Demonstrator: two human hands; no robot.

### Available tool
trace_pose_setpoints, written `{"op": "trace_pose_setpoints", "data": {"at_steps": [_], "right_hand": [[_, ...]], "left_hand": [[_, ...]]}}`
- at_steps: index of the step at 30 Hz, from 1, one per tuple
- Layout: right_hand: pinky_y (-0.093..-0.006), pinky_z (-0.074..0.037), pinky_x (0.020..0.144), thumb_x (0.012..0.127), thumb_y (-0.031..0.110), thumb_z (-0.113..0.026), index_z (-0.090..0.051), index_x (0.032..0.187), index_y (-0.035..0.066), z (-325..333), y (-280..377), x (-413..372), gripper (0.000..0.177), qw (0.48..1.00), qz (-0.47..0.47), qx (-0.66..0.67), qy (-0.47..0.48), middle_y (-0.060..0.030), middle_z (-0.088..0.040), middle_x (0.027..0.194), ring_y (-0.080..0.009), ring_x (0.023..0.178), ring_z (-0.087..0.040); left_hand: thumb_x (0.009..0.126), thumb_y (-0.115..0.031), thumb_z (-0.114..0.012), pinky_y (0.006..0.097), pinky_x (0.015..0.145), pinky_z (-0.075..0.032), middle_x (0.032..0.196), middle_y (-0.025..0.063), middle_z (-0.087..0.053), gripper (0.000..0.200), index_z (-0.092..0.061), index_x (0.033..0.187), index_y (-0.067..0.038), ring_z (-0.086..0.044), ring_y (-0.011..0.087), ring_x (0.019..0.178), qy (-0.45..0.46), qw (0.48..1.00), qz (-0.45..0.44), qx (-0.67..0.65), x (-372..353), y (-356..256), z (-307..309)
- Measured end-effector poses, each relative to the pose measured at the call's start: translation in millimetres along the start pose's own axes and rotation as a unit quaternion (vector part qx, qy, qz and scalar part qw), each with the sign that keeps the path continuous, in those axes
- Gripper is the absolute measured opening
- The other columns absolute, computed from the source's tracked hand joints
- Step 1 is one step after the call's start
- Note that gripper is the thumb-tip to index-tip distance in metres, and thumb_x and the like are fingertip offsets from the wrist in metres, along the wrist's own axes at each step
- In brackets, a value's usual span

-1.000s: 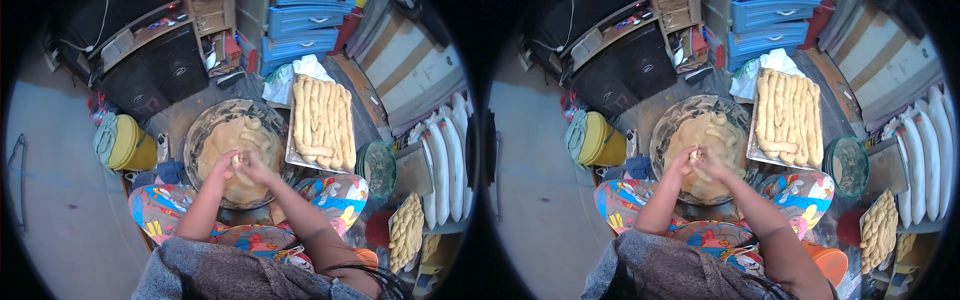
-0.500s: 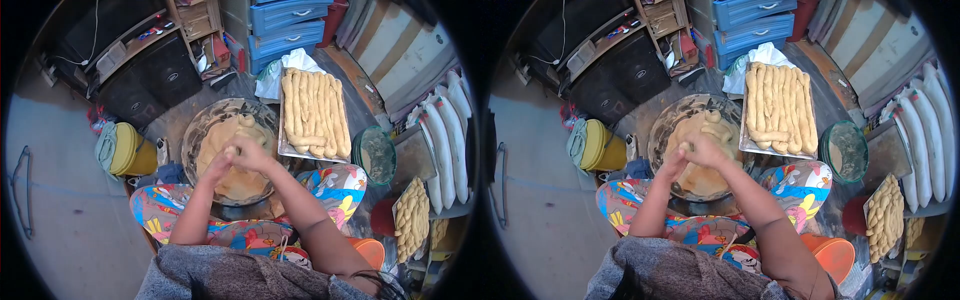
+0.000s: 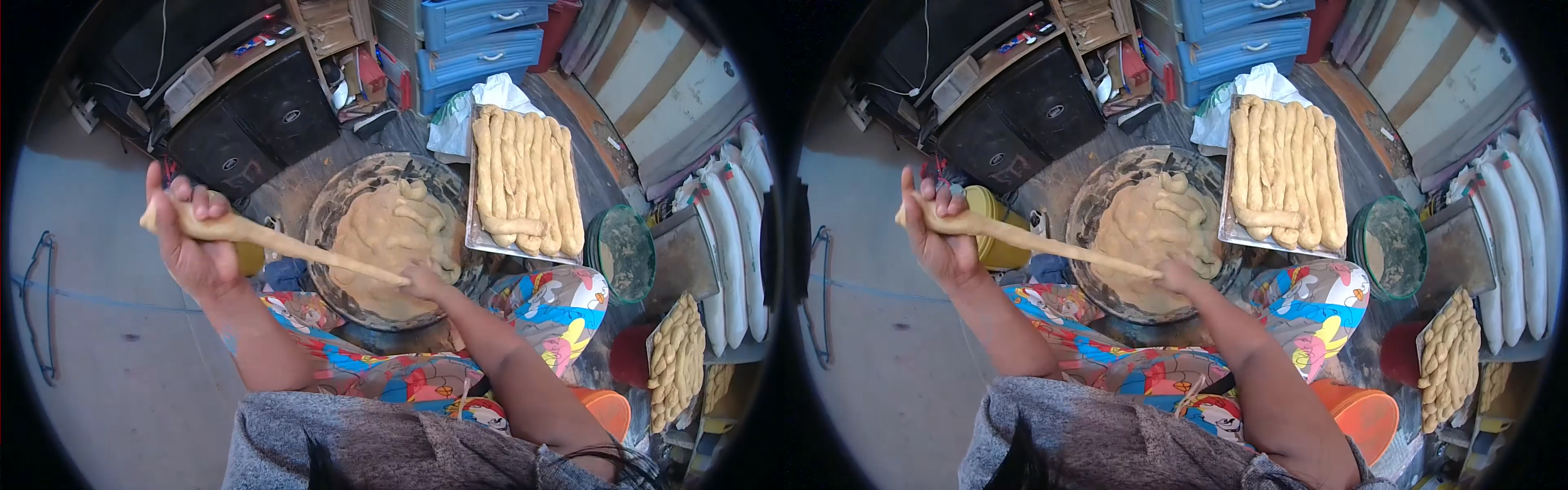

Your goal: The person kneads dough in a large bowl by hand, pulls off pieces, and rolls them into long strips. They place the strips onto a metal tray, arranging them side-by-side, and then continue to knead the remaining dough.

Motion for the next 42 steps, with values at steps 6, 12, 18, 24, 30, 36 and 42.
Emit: {"op": "trace_pose_setpoints", "data": {"at_steps": [6,12,18,24,30,36,42], "right_hand": [[-0.0276,-0.044,0.047,0.075,0.013,-0.063,-0.052,0.101,0.005,132.8,20.3,50.5,0.029,0.892,-0.175,0.417,0.014,-0.0061,-0.059,0.076,-0.0128,0.058,-0.057],[-0.0288,-0.045,0.061,0.072,0.014,-0.067,-0.050,0.100,0.006,274.1,140.1,42.9,0.034,0.918,0.178,0.318,-0.154,-0.0070,-0.058,0.084,-0.0152,0.074,-0.058],[-0.0306,-0.047,0.066,0.071,0.023,-0.071,-0.054,0.100,0.008,56.6,28.1,51.4,0.038,0.984,0.005,0.178,0.012,-0.0050,-0.059,0.082,-0.0159,0.074,-0.058],[-0.0260,-0.041,0.044,0.074,0.023,-0.065,-0.060,0.099,0.005,2.8,-2.3,56.5,0.031,0.855,-0.215,0.452,0.139,-0.0067,-0.059,0.076,-0.0098,0.049,-0.052],[-0.0224,-0.043,0.054,0.078,0.020,-0.066,-0.050,0.105,0.003,218.0,146.0,71.7,0.035,0.897,0.034,0.429,0.099,-0.0035,-0.055,0.085,-0.0087,0.066,-0.053],[-0.0313,-0.046,0.071,0.070,0.026,-0.074,-0.051,0.103,0.004,164.9,92.3,88.0,0.046,0.893,0.076,0.443,0.006,-0.0058,-0.056,0.084,-0.0181,0.077,-0.055],[-0.0298,-0.047,0.061,0.071,0.030,-0.070,-0.059,0.094,0.003,-12.4,5.4,34.0,0.037,0.975,-0.076,0.149,0.148,-0.0123,-0.065,0.087,-0.0203,0.076,-0.063]], "left_hand": [[0.086,-0.038,-0.055,0.0261,0.055,-0.049,0.091,0.0090,-0.057,0.042,-0.056,0.104,0.000,-0.057,0.0127,0.077,0.067,0.878,0.475,-0.009,-97.2,136.6,57.0],[0.067,-0.022,-0.076,0.0241,0.054,-0.048,0.124,0.0166,-0.047,0.092,-0.020,0.138,-0.004,-0.058,0.0138,0.078,0.128,0.922,0.348,0.107,-90.6,155.2,-13.2],[0.080,-0.021,-0.066,0.0193,0.043,-0.038,0.114,0.0123,-0.045,0.086,-0.008,0.141,-0.004,-0.045,0.0070,0.052,0.096,0.978,0.088,-0.162,-21.1,33.1,-10.3],[0.080,-0.045,-0.060,0.0206,0.040,-0.040,0.092,0.0096,-0.058,0.079,-0.028,0.132,0.006,-0.048,0.0086,0.050,0.048,0.950,0.262,-0.164,-65.3,90.6,66.6],[0.073,-0.039,-0.070,0.0239,0.061,-0.050,0.101,0.0121,-0.057,0.075,-0.038,0.128,0.000,-0.058,0.0137,0.073,0.174,0.859,0.481,0.011,-139.3,179.5,61.4],[0.074,-0.025,-0.071,0.0241,0.063,-0.049,0.120,0.0118,-0.044,0.084,-0.019,0.140,-0.019,-0.055,0.0130,0.073,0.058,0.985,0.164,-0.010,-32.2,100.9,-8.7],[0.082,-0.029,-0.062,0.0207,0.049,-0.046,0.104,0.0108,-0.048,0.077,-0.016,0.141,-0.009,-0.051,0.0103,0.064,0.025,0.991,-0.025,-0.133,-14.0,4.7,12.2]]}}
Point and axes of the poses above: each hand's wrist, its own x-axis towards the middle knuckle, its own z-axis out of the back of the hand, y = z × x, the point moved 9 cm from there along x, towards the middle knuckle
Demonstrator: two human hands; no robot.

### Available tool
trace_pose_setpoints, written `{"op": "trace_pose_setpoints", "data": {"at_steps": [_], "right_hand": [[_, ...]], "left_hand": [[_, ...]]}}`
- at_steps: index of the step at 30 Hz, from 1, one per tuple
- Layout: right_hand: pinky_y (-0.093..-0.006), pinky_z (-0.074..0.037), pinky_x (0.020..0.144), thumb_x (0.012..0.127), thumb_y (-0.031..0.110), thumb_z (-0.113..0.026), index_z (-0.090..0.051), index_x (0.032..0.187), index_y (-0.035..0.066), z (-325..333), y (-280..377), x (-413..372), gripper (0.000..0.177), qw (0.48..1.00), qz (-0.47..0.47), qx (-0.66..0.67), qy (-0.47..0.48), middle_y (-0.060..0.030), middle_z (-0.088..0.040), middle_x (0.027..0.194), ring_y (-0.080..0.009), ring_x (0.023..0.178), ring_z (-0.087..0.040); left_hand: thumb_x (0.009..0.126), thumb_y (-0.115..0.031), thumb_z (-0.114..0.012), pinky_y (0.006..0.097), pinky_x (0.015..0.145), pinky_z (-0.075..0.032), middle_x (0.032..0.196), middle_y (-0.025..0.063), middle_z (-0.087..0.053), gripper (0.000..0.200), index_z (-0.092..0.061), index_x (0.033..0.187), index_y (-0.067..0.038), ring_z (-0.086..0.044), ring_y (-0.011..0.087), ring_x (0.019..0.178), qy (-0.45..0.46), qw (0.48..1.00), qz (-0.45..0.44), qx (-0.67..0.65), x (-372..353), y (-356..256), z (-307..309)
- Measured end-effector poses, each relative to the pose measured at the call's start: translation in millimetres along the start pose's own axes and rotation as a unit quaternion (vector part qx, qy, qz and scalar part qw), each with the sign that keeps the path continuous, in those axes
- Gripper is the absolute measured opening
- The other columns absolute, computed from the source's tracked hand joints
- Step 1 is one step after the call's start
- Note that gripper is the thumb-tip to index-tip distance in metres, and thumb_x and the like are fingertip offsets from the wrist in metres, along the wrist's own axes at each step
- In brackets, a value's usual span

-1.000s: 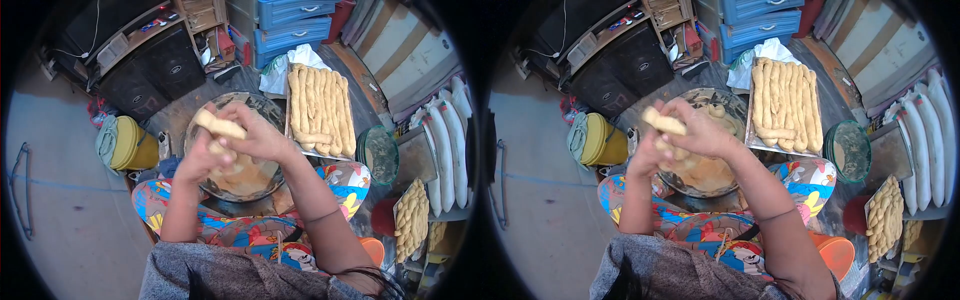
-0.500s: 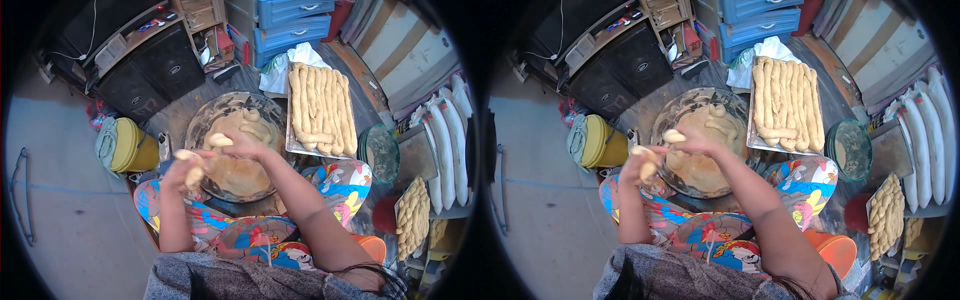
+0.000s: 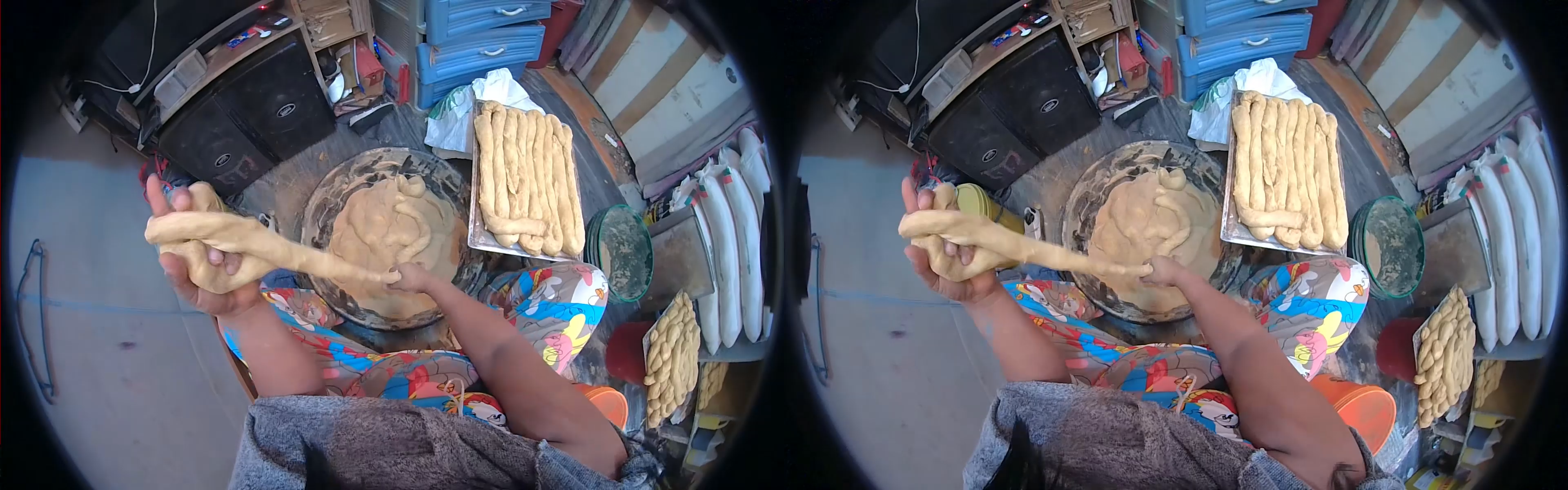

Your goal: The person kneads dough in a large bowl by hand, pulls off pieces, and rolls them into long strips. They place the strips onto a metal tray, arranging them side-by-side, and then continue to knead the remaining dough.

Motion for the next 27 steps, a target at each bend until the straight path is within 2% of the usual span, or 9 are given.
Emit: {"op": "trace_pose_setpoints", "data": {"at_steps": [2,4,6,8,10,16,18,20,27], "right_hand": [[-0.0302,-0.046,0.052,0.074,0.027,-0.068,-0.059,0.096,0.003,-2.9,-1.9,-5.6,0.034,0.955,-0.149,0.239,0.098,-0.0087,-0.064,0.081,-0.0189,0.059,-0.061],[-0.0275,-0.044,0.047,0.075,0.020,-0.065,-0.057,0.100,0.002,36.6,22.6,9.1,0.032,0.940,-0.106,0.323,0.029,-0.0043,-0.061,0.072,-0.0163,0.049,-0.056],[-0.0242,-0.042,0.046,0.075,0.016,-0.065,-0.053,0.105,0.003,106.9,96.5,-7.8,0.035,0.940,-0.033,0.339,0.027,-0.0037,-0.058,0.076,-0.0116,0.054,-0.055],[-0.0313,-0.045,0.051,0.074,0.020,-0.065,-0.051,0.105,0.006,150.6,155.1,-20.6,0.037,0.956,0.107,0.274,-0.010,-0.0099,-0.060,0.081,-0.0168,0.060,-0.059],[-0.0336,-0.046,0.058,0.074,0.022,-0.066,-0.050,0.105,0.006,176.5,203.0,-43.7,0.039,0.957,0.209,0.200,-0.037,-0.0121,-0.060,0.085,-0.0215,0.068,-0.060],[-0.0338,-0.042,0.084,0.076,0.024,-0.067,-0.046,0.114,0.005,207.8,225.9,-82.6,0.048,0.940,0.235,0.141,-0.203,-0.0145,-0.055,0.098,-0.0272,0.096,-0.054],[-0.0376,-0.044,0.080,0.077,0.029,-0.065,-0.048,0.108,0.006,202.1,174.0,-68.4,0.042,0.805,0.278,0.392,-0.346,-0.0184,-0.056,0.101,-0.0340,0.094,-0.057],[-0.0378,-0.045,0.080,0.078,0.030,-0.064,-0.050,0.108,0.007,162.6,157.6,-56.9,0.040,0.900,0.162,0.226,-0.335,-0.0178,-0.056,0.107,-0.0332,0.097,-0.057],[-0.0382,-0.044,0.084,0.071,0.045,-0.066,-0.053,0.113,0.005,-80.0,-7.3,-36.9,0.060,0.986,0.062,-0.091,0.129,-0.0159,-0.062,0.101,-0.0327,0.098,-0.057]], "left_hand": [[0.081,-0.036,-0.063,0.0212,0.049,-0.045,0.095,0.0078,-0.049,0.079,-0.019,0.140,-0.007,-0.051,0.0091,0.064,-0.048,0.997,-0.011,0.062,-10.1,-8.4,34.9],[0.081,-0.040,-0.061,0.0228,0.052,-0.050,0.138,0.0110,-0.034,0.085,-0.014,0.140,-0.002,-0.055,0.0108,0.069,0.082,0.982,0.150,-0.086,-30.3,26.0,38.8],[0.079,-0.043,-0.063,0.0253,0.059,-0.052,0.131,0.0106,-0.043,0.084,-0.021,0.138,-0.001,-0.059,0.0160,0.073,-0.165,0.980,0.086,0.068,-72.1,35.9,119.5],[0.070,-0.042,-0.072,0.0276,0.070,-0.052,0.126,0.0103,-0.046,0.087,-0.029,0.133,0.000,-0.062,0.0205,0.085,0.143,0.903,0.405,0.005,-120.1,96.9,105.3],[0.057,-0.021,-0.081,0.0267,0.082,-0.044,0.106,0.0065,-0.055,0.085,-0.039,0.127,0.001,-0.054,0.0167,0.098,0.011,0.802,0.586,0.111,-161.1,122.0,96.4],[0.047,-0.039,-0.087,0.0275,0.081,-0.044,0.132,0.0077,-0.040,0.114,-0.025,0.138,-0.007,-0.051,0.0168,0.103,-0.023,0.950,0.298,0.086,-77.3,115.5,8.0],[0.052,-0.053,-0.080,0.0251,0.061,-0.045,0.137,0.0183,-0.035,0.108,-0.031,0.133,0.001,-0.054,0.0133,0.072,0.068,0.955,0.258,0.130,-47.1,102.6,-21.8],[0.060,-0.053,-0.076,0.0232,0.060,-0.045,0.133,0.0235,-0.036,0.101,-0.029,0.132,0.001,-0.053,0.0142,0.065,0.060,0.974,0.202,0.077,-26.8,92.6,-42.3],[0.062,-0.026,-0.081,0.0276,0.059,-0.047,0.072,0.0030,-0.054,0.101,-0.013,0.134,-0.001,-0.049,0.0120,0.056,0.139,0.977,0.112,-0.119,37.5,-0.7,-81.1]]}}
Point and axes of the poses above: each hand's wrist, its own x-axis towards the middle knuckle, its own z-axis out of the back of the hand, y = z × x, the point moved 9 cm from there along x, towards the middle knuckle
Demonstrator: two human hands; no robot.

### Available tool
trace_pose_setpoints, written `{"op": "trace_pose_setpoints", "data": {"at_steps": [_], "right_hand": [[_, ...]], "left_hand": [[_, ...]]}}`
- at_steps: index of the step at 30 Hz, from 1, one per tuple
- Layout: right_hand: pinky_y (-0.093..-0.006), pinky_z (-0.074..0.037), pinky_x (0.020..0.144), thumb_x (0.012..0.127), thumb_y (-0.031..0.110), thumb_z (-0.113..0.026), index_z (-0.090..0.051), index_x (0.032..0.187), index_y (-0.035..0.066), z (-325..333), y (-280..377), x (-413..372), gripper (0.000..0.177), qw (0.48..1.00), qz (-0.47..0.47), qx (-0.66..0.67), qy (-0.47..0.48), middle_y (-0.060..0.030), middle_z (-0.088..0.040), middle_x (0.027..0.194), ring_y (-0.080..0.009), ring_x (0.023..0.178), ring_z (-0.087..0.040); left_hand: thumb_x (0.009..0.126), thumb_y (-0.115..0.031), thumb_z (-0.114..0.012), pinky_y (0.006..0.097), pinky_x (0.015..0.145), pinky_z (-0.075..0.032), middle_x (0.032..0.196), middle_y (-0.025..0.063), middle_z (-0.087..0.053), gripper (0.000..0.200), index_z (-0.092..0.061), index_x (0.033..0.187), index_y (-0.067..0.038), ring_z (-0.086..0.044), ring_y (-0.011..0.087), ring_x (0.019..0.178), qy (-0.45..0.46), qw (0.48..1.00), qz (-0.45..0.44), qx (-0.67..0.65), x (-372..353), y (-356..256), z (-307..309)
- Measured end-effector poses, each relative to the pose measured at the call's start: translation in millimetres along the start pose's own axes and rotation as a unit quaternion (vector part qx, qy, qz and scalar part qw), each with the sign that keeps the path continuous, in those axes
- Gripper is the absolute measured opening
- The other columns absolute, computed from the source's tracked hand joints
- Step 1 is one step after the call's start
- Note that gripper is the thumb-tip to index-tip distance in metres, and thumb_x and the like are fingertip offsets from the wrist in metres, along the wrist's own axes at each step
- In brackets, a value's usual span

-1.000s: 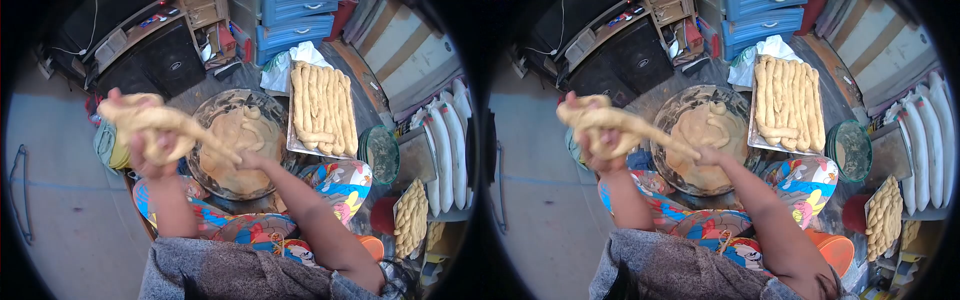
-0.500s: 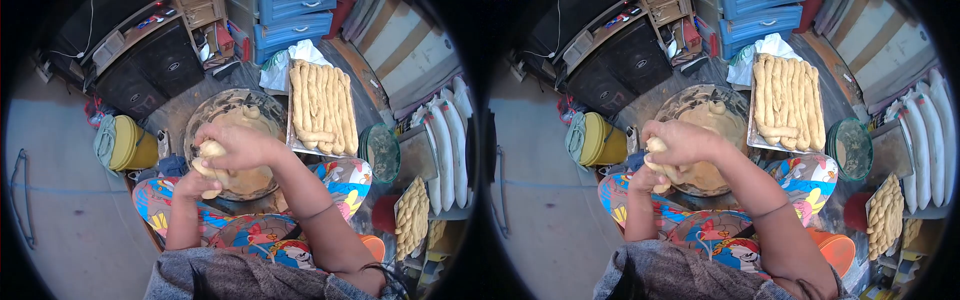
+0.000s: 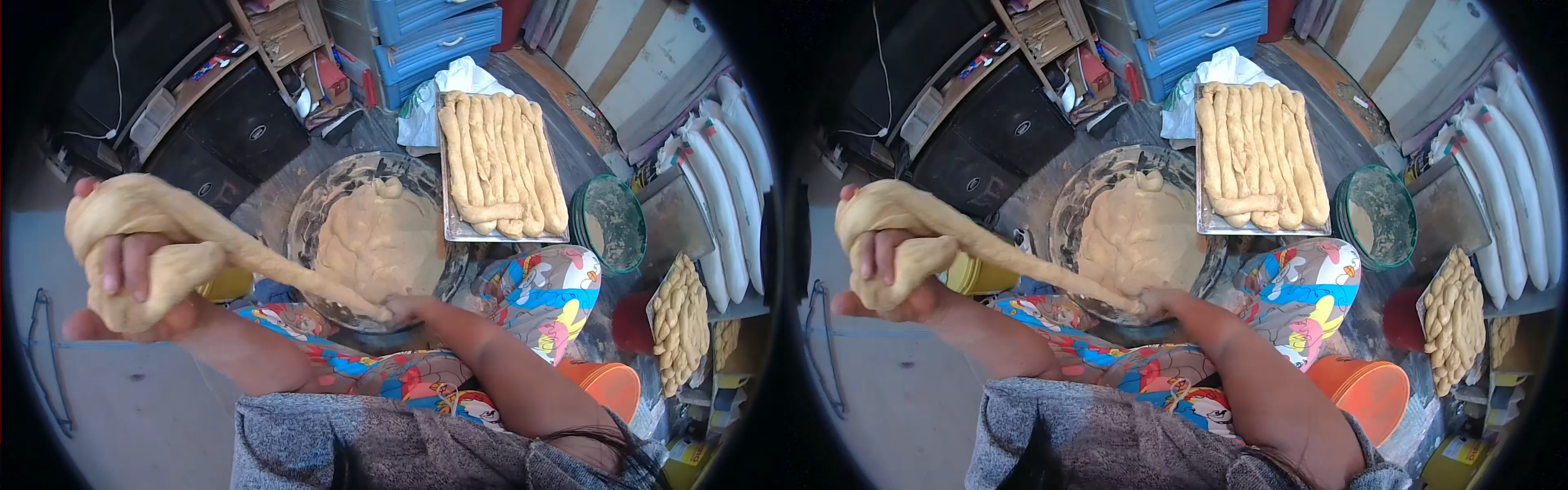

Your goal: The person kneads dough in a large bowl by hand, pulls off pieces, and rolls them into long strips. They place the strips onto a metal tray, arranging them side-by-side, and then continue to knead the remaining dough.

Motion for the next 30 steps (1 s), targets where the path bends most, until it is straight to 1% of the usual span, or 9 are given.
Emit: {"op": "trace_pose_setpoints", "data": {"at_steps": [2,8,9,12,17,20,22,27,30], "right_hand": [[-0.0376,-0.043,0.084,0.072,0.043,-0.067,-0.053,0.113,0.004,-6.5,-24.6,-6.5,0.058,0.983,-0.093,0.128,0.098,-0.0154,-0.062,0.101,-0.0319,0.097,-0.057],[-0.0304,-0.049,0.058,0.075,0.020,-0.067,-0.057,0.109,0.004,176.4,-9.3,-99.8,0.038,0.955,0.048,0.233,-0.176,-0.0079,-0.062,0.090,-0.0161,0.074,-0.060],[-0.0297,-0.050,0.059,0.077,0.017,-0.066,-0.055,0.111,0.002,198.2,-7.6,-134.7,0.038,0.935,-0.079,0.324,-0.119,-0.0095,-0.061,0.091,-0.0152,0.074,-0.060],[-0.0262,-0.051,0.070,0.080,0.008,-0.062,-0.055,0.105,0.001,251.6,-28.0,-205.0,0.027,0.864,-0.025,0.438,-0.246,-0.0048,-0.059,0.092,-0.0124,0.083,-0.058],[-0.0279,-0.046,0.087,0.079,0.001,-0.059,-0.052,0.109,0.001,278.3,-112.9,-299.3,0.031,0.767,-0.054,0.513,-0.382,-0.0040,-0.057,0.103,-0.0148,0.097,-0.056],[-0.0314,-0.047,0.086,0.075,0.007,-0.064,-0.052,0.113,0.003,249.9,-194.5,-325.9,0.040,0.754,-0.093,0.512,-0.402,-0.0075,-0.058,0.103,-0.0206,0.097,-0.057],[-0.0367,-0.042,0.090,0.065,0.016,-0.070,-0.050,0.121,0.011,244.4,-236.8,-354.9,0.060,0.839,-0.410,0.027,-0.356,-0.0137,-0.055,0.110,-0.0283,0.104,-0.053],[-0.0463,-0.030,0.100,0.064,0.023,-0.065,-0.043,0.128,0.016,266.6,-210.2,-327.2,0.069,0.847,-0.359,0.011,-0.392,-0.0142,-0.044,0.127,-0.0315,0.119,-0.039],[-0.0527,-0.026,0.099,0.066,0.024,-0.065,-0.040,0.131,0.018,268.6,-201.8,-288.8,0.070,0.874,-0.267,0.035,-0.405,-0.0125,-0.041,0.132,-0.0305,0.120,-0.038]], "left_hand": [[0.062,-0.026,-0.081,0.0278,0.062,-0.047,0.069,0.0014,-0.054,0.101,-0.014,0.134,-0.003,-0.049,0.0119,0.055,-0.026,0.999,-0.035,0.016,-2.1,-17.3,7.3],[0.065,-0.030,-0.078,0.0238,0.056,-0.045,0.085,0.0072,-0.056,0.094,-0.017,0.131,-0.003,-0.050,0.0118,0.058,0.044,0.999,-0.009,-0.011,-1.2,22.0,1.7],[0.065,-0.030,-0.078,0.0238,0.056,-0.045,0.085,0.0072,-0.056,0.094,-0.017,0.131,-0.003,-0.050,0.0118,0.058,0.046,0.999,-0.007,-0.017,3.7,32.4,-1.8],[0.069,-0.033,-0.076,0.0246,0.051,-0.042,0.126,0.0158,-0.030,0.089,-0.020,0.130,0.000,-0.050,0.0129,0.066,-0.015,1.000,0.003,-0.026,16.9,68.5,6.9],[0.081,-0.036,-0.063,0.0256,0.053,-0.042,0.126,0.0219,-0.041,0.059,-0.039,0.124,-0.003,-0.049,0.0163,0.072,-0.043,0.993,0.063,-0.084,42.6,151.3,17.7],[0.084,-0.033,-0.059,0.0243,0.049,-0.043,0.110,0.0179,-0.052,0.049,-0.044,0.117,0.000,-0.053,0.0145,0.068,-0.132,0.982,0.131,0.013,38.3,215.1,41.2],[0.084,-0.032,-0.059,0.0232,0.047,-0.043,0.095,0.0130,-0.057,0.048,-0.045,0.114,0.003,-0.055,0.0131,0.062,-0.196,0.958,0.197,0.070,20.8,254.7,61.0],[0.084,-0.031,-0.060,0.0221,0.045,-0.043,0.080,0.0077,-0.057,0.052,-0.044,0.116,0.008,-0.053,0.0103,0.056,-0.230,0.914,0.331,0.033,-33.1,332.1,86.1],[0.088,-0.036,-0.052,0.0220,0.043,-0.040,0.106,0.0153,-0.056,0.049,-0.044,0.117,0.003,-0.053,0.0112,0.061,-0.225,0.913,0.341,0.007,-40.7,343.8,83.2]]}}
Point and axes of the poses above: each hand's wrist, its own x-axis towards the middle knuckle, its own z-axis out of the back of the hand, y = z × x, the point moved 9 cm from there along x, towards the middle knuckle
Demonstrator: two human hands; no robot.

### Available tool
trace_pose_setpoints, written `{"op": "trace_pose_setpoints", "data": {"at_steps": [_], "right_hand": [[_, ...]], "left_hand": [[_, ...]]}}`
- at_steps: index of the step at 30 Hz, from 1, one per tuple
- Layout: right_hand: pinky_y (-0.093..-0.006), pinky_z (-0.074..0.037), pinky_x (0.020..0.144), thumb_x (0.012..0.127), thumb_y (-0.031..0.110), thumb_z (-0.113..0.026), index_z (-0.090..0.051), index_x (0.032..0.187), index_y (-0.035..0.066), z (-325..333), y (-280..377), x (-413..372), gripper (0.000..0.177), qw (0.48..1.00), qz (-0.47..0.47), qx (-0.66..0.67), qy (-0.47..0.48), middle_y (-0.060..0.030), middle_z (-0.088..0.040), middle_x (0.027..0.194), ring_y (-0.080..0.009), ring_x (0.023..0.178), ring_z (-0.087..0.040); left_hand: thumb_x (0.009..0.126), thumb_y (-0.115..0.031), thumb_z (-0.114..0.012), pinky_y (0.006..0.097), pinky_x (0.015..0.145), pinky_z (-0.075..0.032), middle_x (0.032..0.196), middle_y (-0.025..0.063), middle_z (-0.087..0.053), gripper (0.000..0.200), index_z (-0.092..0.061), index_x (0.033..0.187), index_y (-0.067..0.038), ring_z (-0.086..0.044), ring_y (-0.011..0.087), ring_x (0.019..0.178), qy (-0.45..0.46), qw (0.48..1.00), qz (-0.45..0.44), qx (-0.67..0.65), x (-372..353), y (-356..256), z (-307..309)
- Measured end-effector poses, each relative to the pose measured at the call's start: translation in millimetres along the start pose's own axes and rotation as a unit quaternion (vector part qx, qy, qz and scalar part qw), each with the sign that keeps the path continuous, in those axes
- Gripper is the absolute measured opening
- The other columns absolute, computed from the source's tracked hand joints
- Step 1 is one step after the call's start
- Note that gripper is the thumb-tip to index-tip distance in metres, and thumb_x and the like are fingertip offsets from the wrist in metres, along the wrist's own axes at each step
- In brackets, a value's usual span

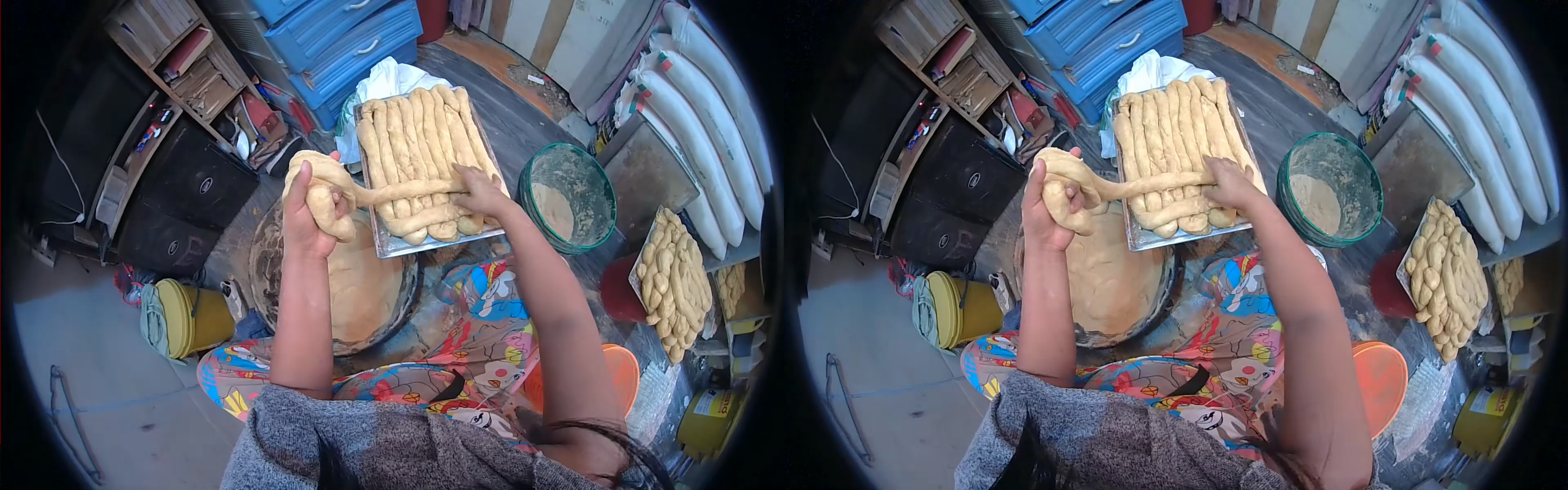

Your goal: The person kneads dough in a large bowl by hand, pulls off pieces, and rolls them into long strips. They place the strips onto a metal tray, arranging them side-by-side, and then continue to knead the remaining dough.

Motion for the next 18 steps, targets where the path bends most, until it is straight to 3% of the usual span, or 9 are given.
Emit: {"op": "trace_pose_setpoints", "data": {"at_steps": [2,3,5,6,10,11,13,16,18], "right_hand": [[-0.0471,-0.027,0.099,0.069,0.021,-0.064,-0.049,0.124,0.016,-0.2,4.4,6.6,0.058,0.997,-0.033,-0.064,-0.004,-0.0145,-0.050,0.124,-0.0308,0.118,-0.041],[-0.0471,-0.027,0.099,0.069,0.021,-0.064,-0.049,0.124,0.016,5.8,5.2,9.4,0.058,0.998,-0.033,-0.061,-0.003,-0.0145,-0.050,0.124,-0.0308,0.118,-0.041],[-0.0468,-0.035,0.090,0.072,0.025,-0.065,-0.060,0.109,0.009,6.4,-0.9,20.4,0.041,0.989,-0.027,-0.100,0.102,-0.0121,-0.062,0.102,-0.0253,0.102,-0.055],[-0.0315,-0.045,0.075,0.070,0.019,-0.064,-0.065,0.100,0.007,-8.6,-33.2,30.3,0.032,0.983,-0.056,0.102,0.138,-0.0091,-0.065,0.086,-0.0196,0.088,-0.059],[-0.0313,-0.046,0.069,0.070,0.016,-0.062,-0.064,0.102,0.006,26.8,-68.5,22.1,0.033,0.981,-0.039,0.168,0.094,-0.0088,-0.064,0.083,-0.0165,0.078,-0.060],[-0.0321,-0.046,0.071,0.069,0.014,-0.060,-0.064,0.101,0.006,30.4,-81.6,20.2,0.033,0.980,-0.081,0.167,0.073,-0.0098,-0.064,0.084,-0.0186,0.079,-0.060],[-0.0329,-0.046,0.073,0.069,0.012,-0.058,-0.064,0.101,0.005,26.6,-95.6,16.1,0.033,0.976,-0.124,0.168,0.056,-0.0107,-0.064,0.085,-0.0208,0.080,-0.060],[-0.0324,-0.046,0.076,0.069,0.011,-0.054,-0.064,0.104,0.006,30.8,-91.3,15.7,0.037,0.989,-0.077,0.129,0.002,-0.0130,-0.064,0.090,-0.0235,0.084,-0.061],[-0.0314,-0.043,0.080,0.073,0.008,-0.054,-0.061,0.110,0.007,12.9,-97.1,12.5,0.038,0.972,-0.147,0.100,0.155,-0.0104,-0.063,0.097,-0.0212,0.090,-0.058]], "left_hand": [[0.090,-0.037,-0.048,0.0223,0.043,-0.040,0.122,0.0189,-0.049,0.047,-0.042,0.120,-0.001,-0.051,0.0110,0.059,0.008,1.000,-0.013,-0.011,-0.7,-4.2,-3.6],[0.090,-0.037,-0.048,0.0223,0.043,-0.040,0.122,0.0189,-0.049,0.047,-0.042,0.120,-0.001,-0.051,0.0110,0.059,0.006,1.000,-0.012,-0.008,-2.2,-7.1,-3.2],[0.088,-0.034,-0.051,0.0229,0.041,-0.040,0.114,0.0188,-0.053,0.047,-0.041,0.120,-0.001,-0.053,0.0105,0.058,-0.011,0.997,-0.080,-0.001,-6.5,-27.9,1.6],[0.089,-0.034,-0.051,0.0216,0.041,-0.042,0.122,0.0210,-0.049,0.044,-0.041,0.120,-0.005,-0.053,0.0114,0.057,-0.018,0.996,-0.087,-0.001,-8.4,-33.9,9.4],[0.088,-0.030,-0.052,0.0177,0.044,-0.048,0.114,0.0186,-0.054,0.042,-0.042,0.119,-0.003,-0.057,0.0112,0.060,-0.066,0.994,-0.068,0.063,-22.6,-36.3,36.3],[0.088,-0.030,-0.052,0.0177,0.044,-0.048,0.114,0.0186,-0.054,0.042,-0.042,0.119,-0.003,-0.057,0.0112,0.060,-0.068,0.994,-0.067,0.061,-24.2,-33.1,41.1],[0.088,-0.030,-0.053,0.0182,0.036,-0.040,0.106,0.0188,-0.058,0.039,-0.044,0.117,-0.004,-0.054,0.0096,0.052,-0.166,0.978,0.035,0.120,-29.8,-8.0,74.4],[0.086,-0.031,-0.055,0.0177,0.034,-0.039,0.099,0.0159,-0.061,0.036,-0.049,0.109,-0.004,-0.055,0.0084,0.051,-0.192,0.969,0.084,0.131,-34.3,17.2,104.6],[0.086,-0.027,-0.056,0.0171,0.038,-0.045,0.093,0.0131,-0.063,0.031,-0.052,0.105,-0.003,-0.057,0.0095,0.055,-0.208,0.966,0.104,0.109,-40.3,27.1,116.7]]}}
Point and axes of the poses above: each hand's wrist, its own x-axis towards the middle knuckle, its own z-axis out of the back of the hand, y = z × x, the point moved 9 cm from there along x, towards the middle knuckle
